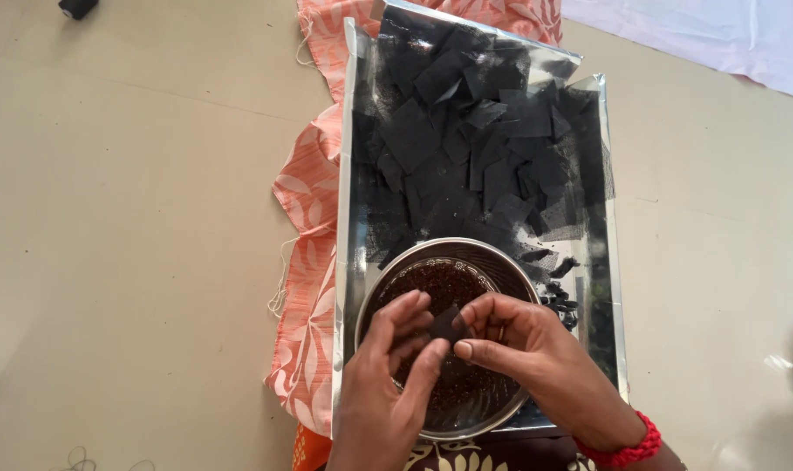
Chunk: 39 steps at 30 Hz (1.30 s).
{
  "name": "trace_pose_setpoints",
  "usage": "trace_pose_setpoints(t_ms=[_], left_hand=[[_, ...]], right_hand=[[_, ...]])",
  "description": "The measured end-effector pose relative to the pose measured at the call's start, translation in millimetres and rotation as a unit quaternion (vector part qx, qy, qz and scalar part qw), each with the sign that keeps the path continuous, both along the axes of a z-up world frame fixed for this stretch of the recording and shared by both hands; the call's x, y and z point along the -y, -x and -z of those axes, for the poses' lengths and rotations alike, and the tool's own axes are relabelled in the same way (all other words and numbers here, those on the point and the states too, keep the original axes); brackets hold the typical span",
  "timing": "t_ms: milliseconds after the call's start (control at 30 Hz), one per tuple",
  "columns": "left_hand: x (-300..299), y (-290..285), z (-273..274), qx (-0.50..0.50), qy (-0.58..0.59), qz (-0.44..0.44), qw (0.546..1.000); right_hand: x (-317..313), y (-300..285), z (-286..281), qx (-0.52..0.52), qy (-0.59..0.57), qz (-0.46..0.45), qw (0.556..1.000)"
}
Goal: Rolling small black squares into tubes after applying a paste-like substance.
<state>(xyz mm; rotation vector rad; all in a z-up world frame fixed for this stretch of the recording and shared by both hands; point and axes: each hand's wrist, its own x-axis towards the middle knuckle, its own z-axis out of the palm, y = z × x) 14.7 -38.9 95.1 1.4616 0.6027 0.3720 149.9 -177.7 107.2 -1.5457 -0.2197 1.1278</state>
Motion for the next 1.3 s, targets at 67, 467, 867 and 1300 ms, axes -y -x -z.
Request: trace_pose_setpoints(t_ms=[67, 467, 867, 1300], left_hand=[[5.8, -1.8, 18.3, -0.017, 0.092, 0.015, 0.995], [16.8, -11.8, 37.8, -0.057, 0.307, 0.047, 0.949], [15.1, -8.8, 35.6, -0.077, 0.27, 0.075, 0.957], [20.0, -4.1, 53.9, -0.015, 0.323, 0.052, 0.945]], right_hand=[[3.0, 0.6, -4.0, -0.002, -0.01, 0.006, 1.0], [12.8, -9.2, -3.3, 0.022, 0.006, 0.042, 0.999], [14.1, -9.1, 1.9, 0.018, -0.008, 0.038, 0.999], [15.0, 4.5, 3.1, 0.277, -0.003, -0.068, 0.958]])
